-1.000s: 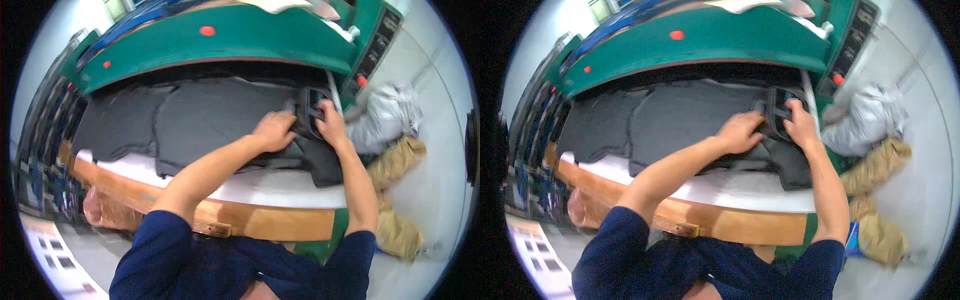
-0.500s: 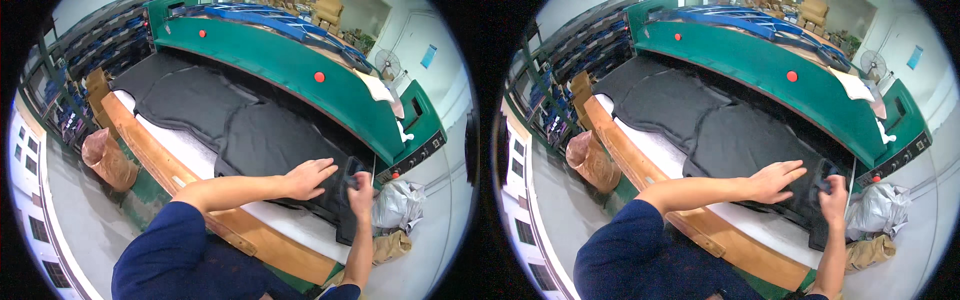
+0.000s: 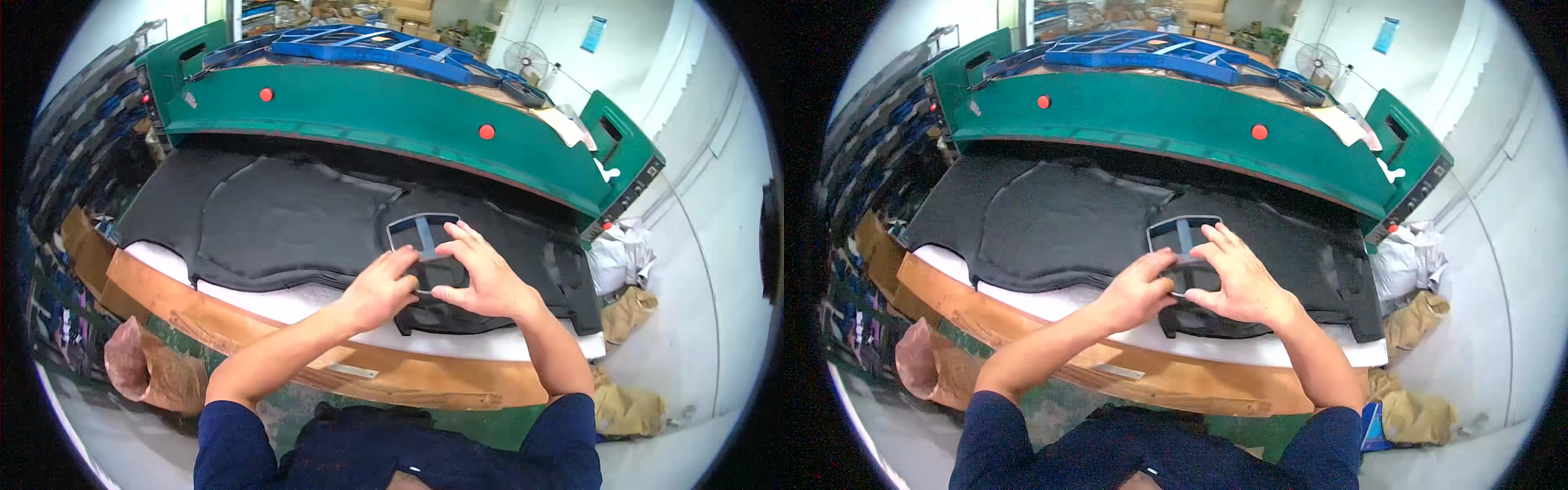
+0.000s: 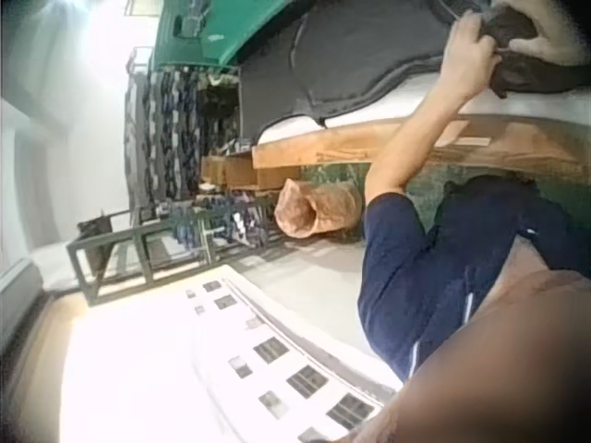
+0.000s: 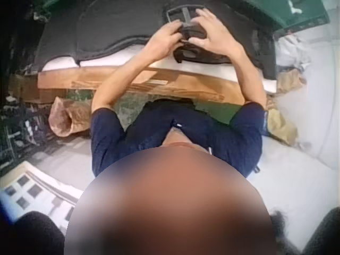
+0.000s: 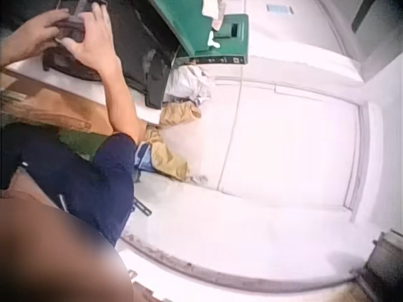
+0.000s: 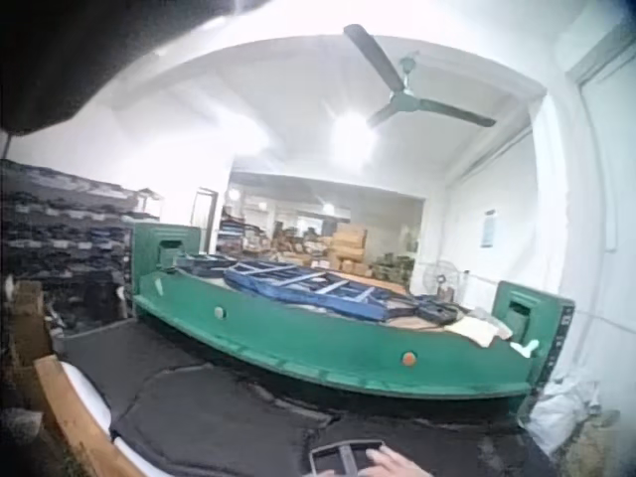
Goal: Using a hydraulic press machine to cut out fabric patterns from a large sheet using metal dies.
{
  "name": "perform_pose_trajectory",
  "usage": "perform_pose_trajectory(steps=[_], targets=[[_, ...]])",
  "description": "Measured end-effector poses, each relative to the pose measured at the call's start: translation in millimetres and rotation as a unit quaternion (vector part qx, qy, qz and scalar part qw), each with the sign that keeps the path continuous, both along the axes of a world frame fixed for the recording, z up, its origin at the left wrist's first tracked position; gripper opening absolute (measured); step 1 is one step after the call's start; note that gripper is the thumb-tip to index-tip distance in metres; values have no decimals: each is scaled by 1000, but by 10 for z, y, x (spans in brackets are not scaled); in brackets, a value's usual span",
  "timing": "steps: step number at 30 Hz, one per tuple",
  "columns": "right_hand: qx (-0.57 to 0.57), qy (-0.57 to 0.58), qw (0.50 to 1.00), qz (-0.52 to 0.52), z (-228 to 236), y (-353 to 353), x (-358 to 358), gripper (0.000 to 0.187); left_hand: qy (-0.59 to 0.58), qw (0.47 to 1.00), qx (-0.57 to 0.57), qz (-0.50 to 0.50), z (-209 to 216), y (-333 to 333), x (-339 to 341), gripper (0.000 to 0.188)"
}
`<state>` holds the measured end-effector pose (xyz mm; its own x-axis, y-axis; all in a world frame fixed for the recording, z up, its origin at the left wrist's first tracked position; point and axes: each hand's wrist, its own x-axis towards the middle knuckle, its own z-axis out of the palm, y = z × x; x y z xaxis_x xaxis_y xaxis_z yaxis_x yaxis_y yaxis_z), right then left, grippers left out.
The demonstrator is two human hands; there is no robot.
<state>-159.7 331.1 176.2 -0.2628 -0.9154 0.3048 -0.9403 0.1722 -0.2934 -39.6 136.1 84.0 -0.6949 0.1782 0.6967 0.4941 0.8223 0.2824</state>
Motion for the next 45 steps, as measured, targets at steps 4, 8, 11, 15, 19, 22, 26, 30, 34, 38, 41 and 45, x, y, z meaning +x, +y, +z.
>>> perform_pose_trajectory(steps=[4,8,11,15,19,22,26,30,34,38,41,45], targets=[[-30,6,999,-45,-80,-113,126,37,5,1000,-16,-16,277,-351,56,31],[-139,-8,989,-44,152,-216,56,29,49,998,-2,-42,584,-516,-116,35],[-181,41,979,-85,500,-352,-140,30,124,991,57,12,920,-460,-185,52],[-243,181,943,-139,780,-308,-910,28,121,990,55,41,862,-483,-78,63],[-321,191,900,-225,889,-431,-2141,30,8,993,27,115,334,-779,285,64],[-322,165,900,-242,910,-520,-2954,35,-39,978,44,198,152,-894,555,62],[-310,115,916,-228,858,-721,-3444,34,-80,942,47,322,-15,-1180,1054,60],[-270,112,920,-260,784,-654,-3887,33,-109,897,71,421,-173,-1510,1644,59],[-218,70,934,-275,718,-734,-4036,38,-113,854,84,501,-252,-1707,2215,56],[-315,89,894,-307,629,-769,-4044,50,-117,830,114,533,-294,-1925,2697,56],[-440,14,836,-328,744,-751,-3995,54,-104,828,116,538,-339,-2222,3043,55],[-441,73,821,-354,1089,-1143,-3378,46,-68,837,120,529,-523,-2780,3639,52]])
